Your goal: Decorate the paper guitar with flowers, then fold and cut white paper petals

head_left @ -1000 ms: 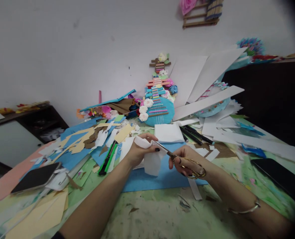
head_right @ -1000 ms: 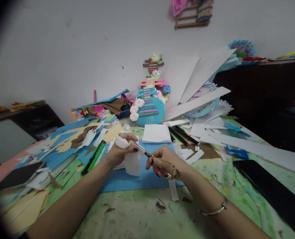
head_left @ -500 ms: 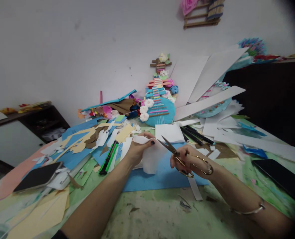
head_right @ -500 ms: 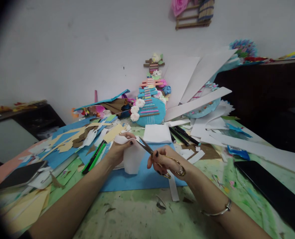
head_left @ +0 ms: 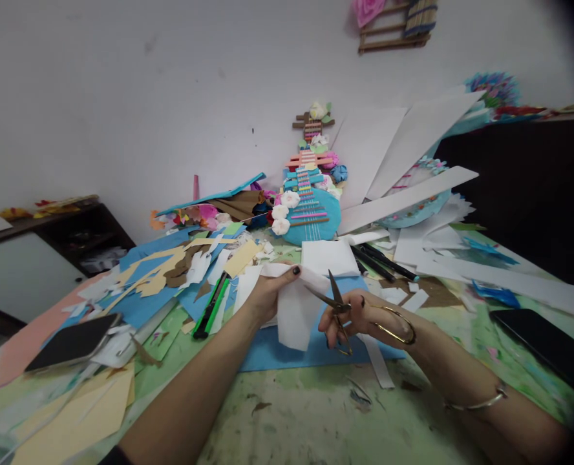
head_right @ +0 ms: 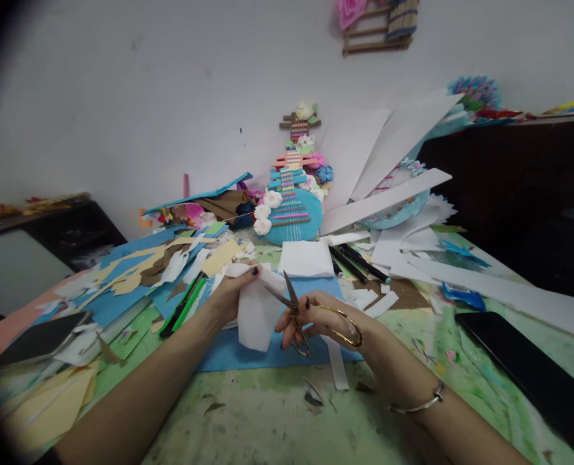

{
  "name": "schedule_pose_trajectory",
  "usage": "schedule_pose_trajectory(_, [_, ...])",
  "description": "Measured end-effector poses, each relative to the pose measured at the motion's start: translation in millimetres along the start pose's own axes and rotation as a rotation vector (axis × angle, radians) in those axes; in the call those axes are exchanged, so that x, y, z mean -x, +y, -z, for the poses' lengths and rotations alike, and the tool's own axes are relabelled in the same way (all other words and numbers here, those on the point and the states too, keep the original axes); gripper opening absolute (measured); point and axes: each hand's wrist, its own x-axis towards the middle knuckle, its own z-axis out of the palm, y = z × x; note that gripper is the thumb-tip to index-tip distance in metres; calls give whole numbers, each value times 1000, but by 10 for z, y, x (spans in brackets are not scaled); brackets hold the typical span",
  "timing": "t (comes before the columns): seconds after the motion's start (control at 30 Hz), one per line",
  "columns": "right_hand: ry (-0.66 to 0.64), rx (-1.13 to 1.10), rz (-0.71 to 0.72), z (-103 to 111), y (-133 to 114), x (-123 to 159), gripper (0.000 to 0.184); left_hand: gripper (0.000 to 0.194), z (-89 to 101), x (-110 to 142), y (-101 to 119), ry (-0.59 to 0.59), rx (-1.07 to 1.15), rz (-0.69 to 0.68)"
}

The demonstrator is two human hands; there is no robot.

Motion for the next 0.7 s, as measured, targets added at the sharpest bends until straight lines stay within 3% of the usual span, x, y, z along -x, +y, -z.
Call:
schedule_pose_trajectory(0.2, [-19, 6, 52, 72, 51, 35, 74, 31, 23, 19, 22, -242, -133, 59])
schedule_pose_trajectory(0.5, [-26, -46, 6, 93, -35, 126, 77, 31, 64, -9, 11, -246, -201, 20])
schedule_pose_trajectory(0.7, [-134, -35, 14, 42, -69, 140, 82, 30, 40, 9, 28, -295, -243, 19])
